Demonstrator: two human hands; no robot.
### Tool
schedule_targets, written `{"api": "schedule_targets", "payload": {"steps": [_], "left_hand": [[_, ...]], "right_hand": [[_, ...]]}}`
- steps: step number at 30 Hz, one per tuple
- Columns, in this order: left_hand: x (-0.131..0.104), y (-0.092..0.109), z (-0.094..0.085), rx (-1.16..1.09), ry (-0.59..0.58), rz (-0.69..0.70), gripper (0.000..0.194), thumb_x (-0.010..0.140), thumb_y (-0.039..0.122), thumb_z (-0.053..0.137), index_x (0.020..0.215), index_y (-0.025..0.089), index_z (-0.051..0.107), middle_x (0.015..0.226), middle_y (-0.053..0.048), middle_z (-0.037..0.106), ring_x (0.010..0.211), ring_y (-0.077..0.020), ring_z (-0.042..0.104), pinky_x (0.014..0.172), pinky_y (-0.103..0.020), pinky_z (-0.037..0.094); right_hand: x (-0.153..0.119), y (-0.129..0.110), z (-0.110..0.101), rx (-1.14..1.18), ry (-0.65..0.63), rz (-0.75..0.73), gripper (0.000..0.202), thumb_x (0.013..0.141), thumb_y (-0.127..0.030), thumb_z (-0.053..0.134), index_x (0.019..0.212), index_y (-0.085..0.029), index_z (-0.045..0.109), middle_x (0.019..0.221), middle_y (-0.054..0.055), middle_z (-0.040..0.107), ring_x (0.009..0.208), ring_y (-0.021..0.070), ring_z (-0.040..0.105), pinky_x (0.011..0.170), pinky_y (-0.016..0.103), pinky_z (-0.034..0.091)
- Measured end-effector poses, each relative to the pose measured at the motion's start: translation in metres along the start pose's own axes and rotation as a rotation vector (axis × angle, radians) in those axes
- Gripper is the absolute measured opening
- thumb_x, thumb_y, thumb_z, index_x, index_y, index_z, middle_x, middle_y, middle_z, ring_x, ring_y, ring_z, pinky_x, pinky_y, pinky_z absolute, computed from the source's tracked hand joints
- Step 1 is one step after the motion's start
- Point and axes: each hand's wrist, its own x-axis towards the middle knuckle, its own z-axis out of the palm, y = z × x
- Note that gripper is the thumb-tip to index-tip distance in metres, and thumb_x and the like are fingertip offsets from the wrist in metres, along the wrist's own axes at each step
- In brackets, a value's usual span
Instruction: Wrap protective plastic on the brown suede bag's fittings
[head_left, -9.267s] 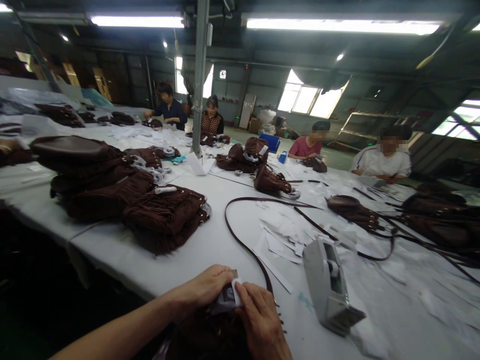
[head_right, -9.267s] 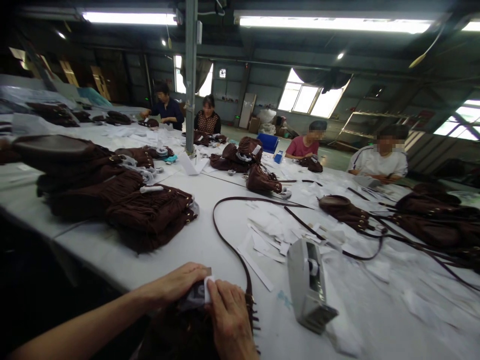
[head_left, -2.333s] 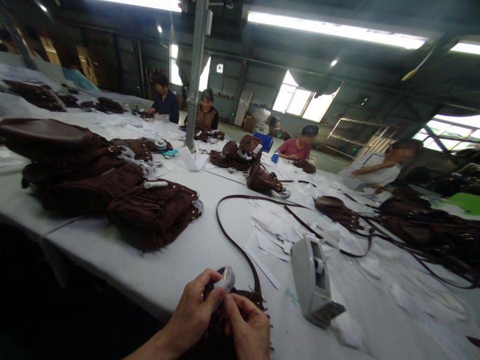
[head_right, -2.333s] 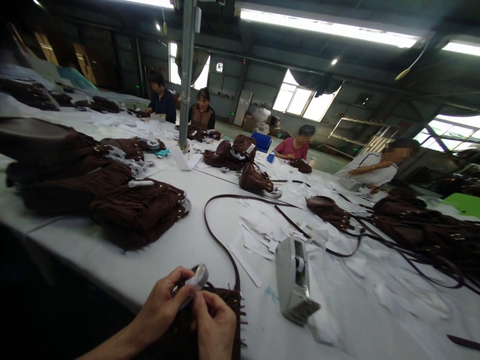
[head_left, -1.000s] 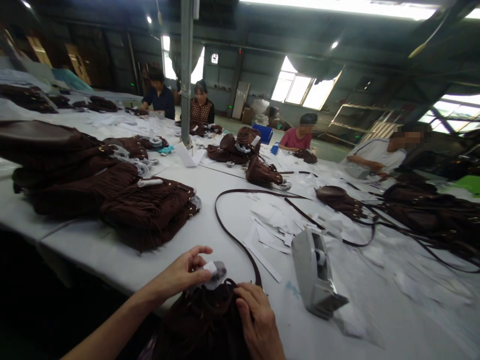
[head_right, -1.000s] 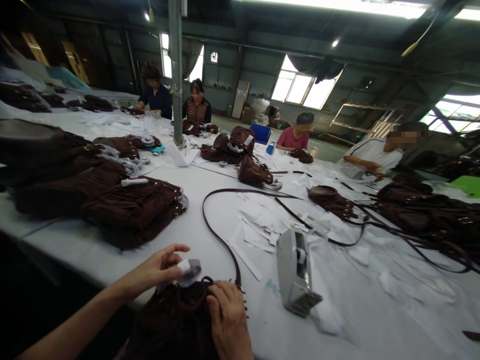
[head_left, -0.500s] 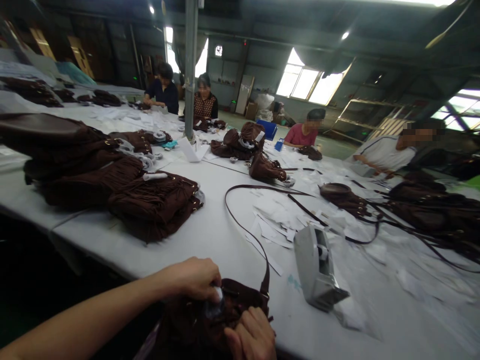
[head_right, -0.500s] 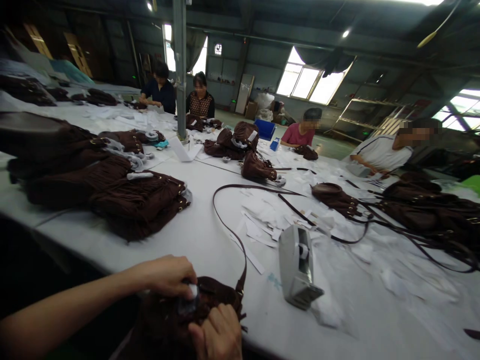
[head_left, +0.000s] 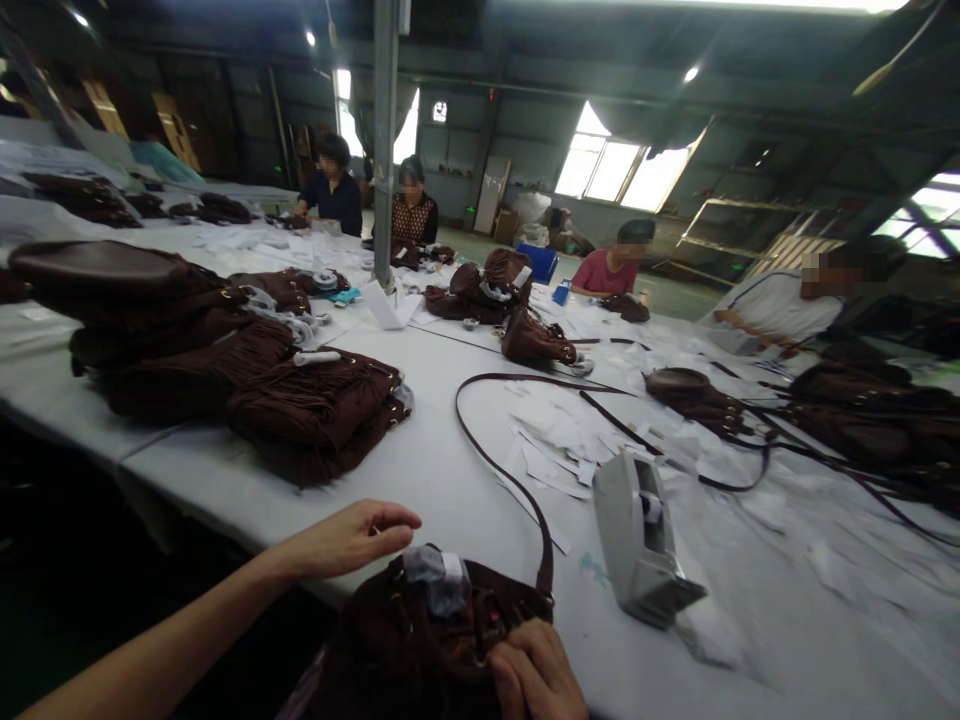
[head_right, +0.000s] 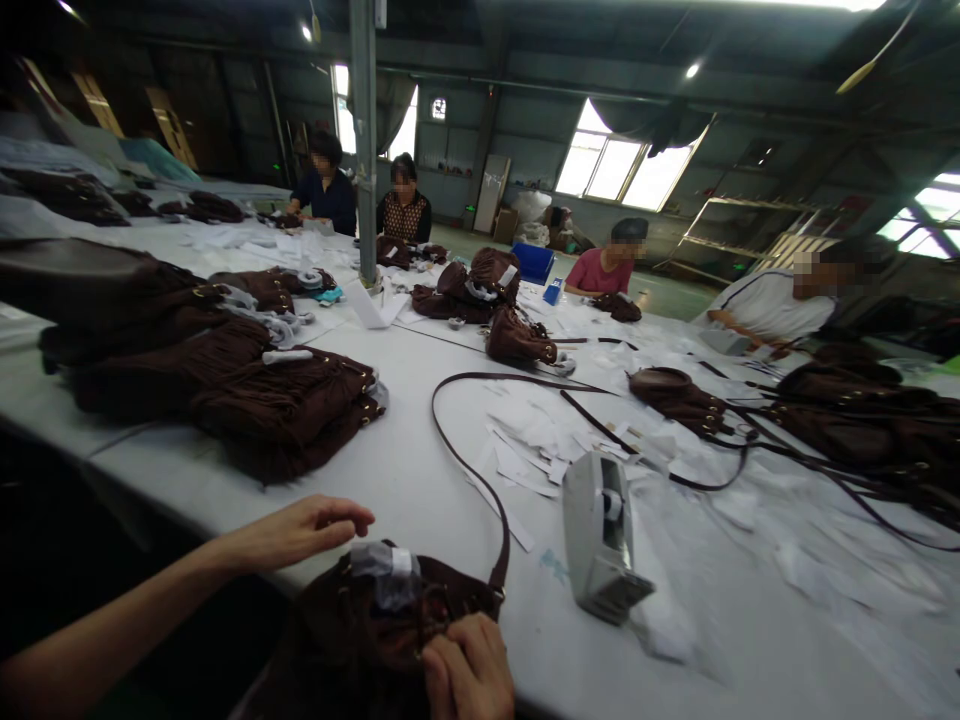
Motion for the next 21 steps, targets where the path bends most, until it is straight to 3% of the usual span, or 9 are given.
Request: {"api": "schedule_targets", "payload": {"steps": [4,7,10,14,21], "left_hand": [[-0.011,-0.013,0.027,-0.152,0.111,-0.025,0.055,0.078,0.040,0.067,0.129,0.020,0.056,0.119,-0.006,0.067,0.103,-0.0239,0.061,0.088,-0.030,0.046],[-0.003,-0.025,0.047,-0.308,0.218,0.017,0.047,0.075,0.030,0.069,0.119,0.017,0.062,0.107,-0.005,0.070,0.097,-0.0245,0.062,0.086,-0.031,0.047],[0.006,-0.037,0.055,-0.412,0.300,0.011,0.041,0.076,0.027,0.065,0.115,0.013,0.063,0.102,-0.007,0.071,0.093,-0.0248,0.063,0.083,-0.032,0.048],[0.005,-0.039,0.045,-0.424,0.331,0.034,0.044,0.077,0.027,0.065,0.118,0.013,0.061,0.106,-0.008,0.070,0.097,-0.0252,0.062,0.087,-0.033,0.048],[-0.014,-0.002,0.012,-0.440,0.266,0.210,0.046,0.077,0.027,0.069,0.122,0.018,0.061,0.115,-0.005,0.069,0.106,-0.0243,0.061,0.093,-0.030,0.046]], "right_hand": [[0.016,0.018,-0.003,-0.101,0.025,0.031,0.017,0.095,-0.015,0.043,0.089,-0.019,0.059,0.083,0.005,0.059,0.080,0.0199,0.054,0.077,0.036,0.041],[0.019,0.030,0.000,-0.189,0.069,0.115,0.023,0.098,-0.019,0.040,0.080,-0.020,0.054,0.073,0.003,0.057,0.071,0.0183,0.053,0.070,0.034,0.040],[0.012,0.031,0.002,-0.229,0.106,0.123,0.030,0.099,-0.023,0.040,0.069,-0.022,0.046,0.062,-0.001,0.049,0.061,0.0171,0.047,0.063,0.032,0.038],[0.002,0.015,-0.005,-0.252,0.157,0.072,0.032,0.098,-0.021,0.041,0.066,-0.022,0.041,0.058,-0.002,0.044,0.058,0.0157,0.044,0.062,0.031,0.037],[0.009,-0.034,-0.034,-0.255,0.353,-0.224,0.028,0.094,-0.016,0.048,0.067,-0.020,0.050,0.049,-0.004,0.044,0.049,0.0131,0.041,0.062,0.032,0.035]]}}
